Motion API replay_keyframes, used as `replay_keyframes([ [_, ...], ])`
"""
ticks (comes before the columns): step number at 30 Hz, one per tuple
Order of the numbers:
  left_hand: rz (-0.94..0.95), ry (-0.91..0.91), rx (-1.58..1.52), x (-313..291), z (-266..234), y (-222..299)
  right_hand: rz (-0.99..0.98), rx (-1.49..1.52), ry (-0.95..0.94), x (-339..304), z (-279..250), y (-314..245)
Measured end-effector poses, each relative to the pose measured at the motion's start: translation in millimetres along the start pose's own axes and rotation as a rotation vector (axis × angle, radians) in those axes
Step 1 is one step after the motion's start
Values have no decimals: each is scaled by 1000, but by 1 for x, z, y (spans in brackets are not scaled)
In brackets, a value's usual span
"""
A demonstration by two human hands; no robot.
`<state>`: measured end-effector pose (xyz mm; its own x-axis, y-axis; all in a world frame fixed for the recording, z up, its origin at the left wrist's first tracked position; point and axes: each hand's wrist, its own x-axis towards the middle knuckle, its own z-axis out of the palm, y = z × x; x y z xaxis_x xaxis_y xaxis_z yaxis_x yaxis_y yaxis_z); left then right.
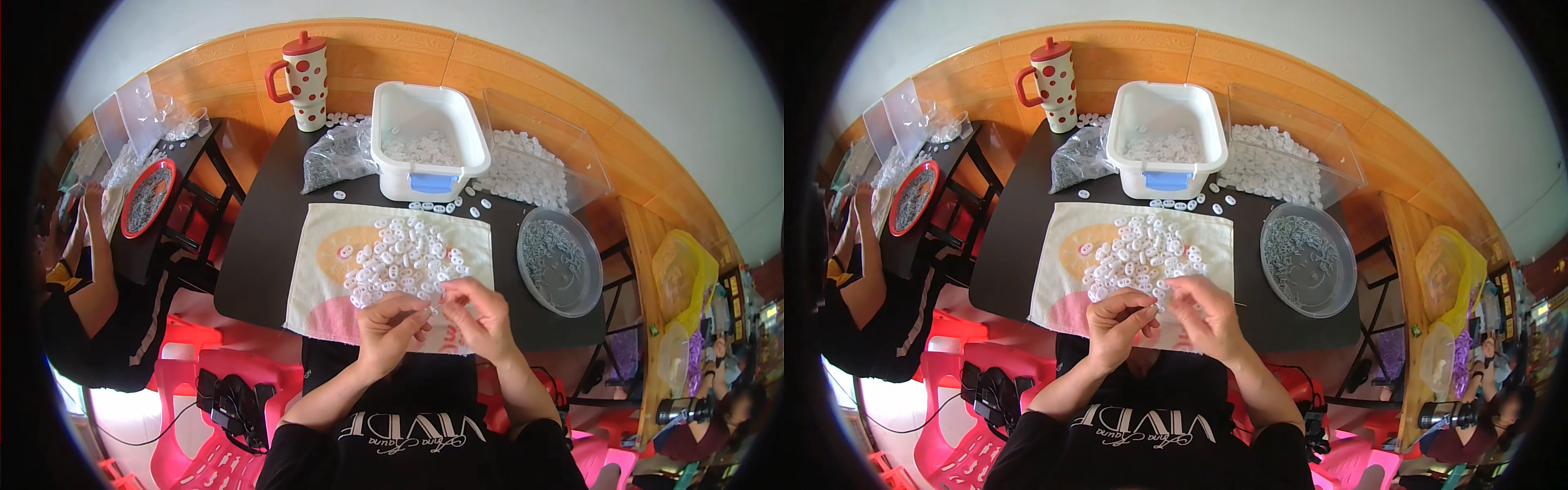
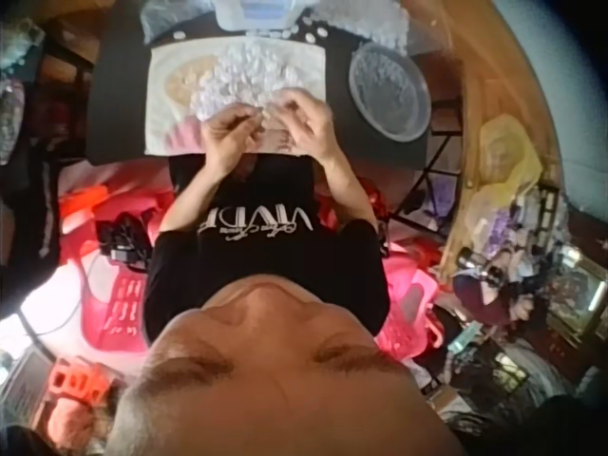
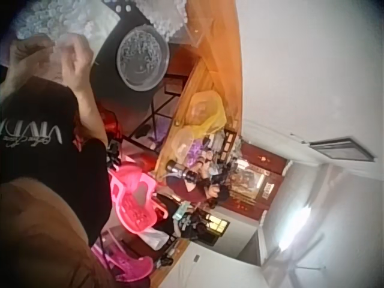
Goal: Sorting and inspecting small white plastic components on a table.
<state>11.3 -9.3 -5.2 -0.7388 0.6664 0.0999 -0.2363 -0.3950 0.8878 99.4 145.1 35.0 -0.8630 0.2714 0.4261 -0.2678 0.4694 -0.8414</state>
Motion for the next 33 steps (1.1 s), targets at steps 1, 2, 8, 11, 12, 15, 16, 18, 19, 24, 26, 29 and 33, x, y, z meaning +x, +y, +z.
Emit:
replay_keyframes([
  [1,-2,-1,-1,0,0,0,2,-1,1,1,-1,-1],
  [2,-11,7,5,0,1,0,-72,-40,38,3,-3,-3],
  [8,-12,-4,19,0,2,-1,-233,-242,-37,9,-3,-8],
  [11,-31,-22,36,-1,2,2,-270,-251,-52,10,-1,-6],
  [12,-40,-34,37,-1,1,2,-302,-258,-57,10,-1,-6],
  [15,-6,-55,38,-2,2,3,-298,-233,-32,9,4,-5],
  [16,-5,-54,37,-2,2,3,-298,-232,-33,8,5,-5],
  [18,21,-50,24,-3,3,0,-323,-217,12,8,7,-5],
  [19,22,-50,23,-4,3,-1,-323,-217,11,7,8,-5],
  [24,101,-9,30,-8,9,-4,-267,-180,75,2,14,-3],
  [26,114,7,35,-9,10,-6,-253,-168,114,-1,19,-4],
  [29,122,28,29,-10,12,-7,-234,-162,164,-4,24,-2],
  [33,123,25,38,-9,12,-8,-217,-183,188,-7,24,-2],
])
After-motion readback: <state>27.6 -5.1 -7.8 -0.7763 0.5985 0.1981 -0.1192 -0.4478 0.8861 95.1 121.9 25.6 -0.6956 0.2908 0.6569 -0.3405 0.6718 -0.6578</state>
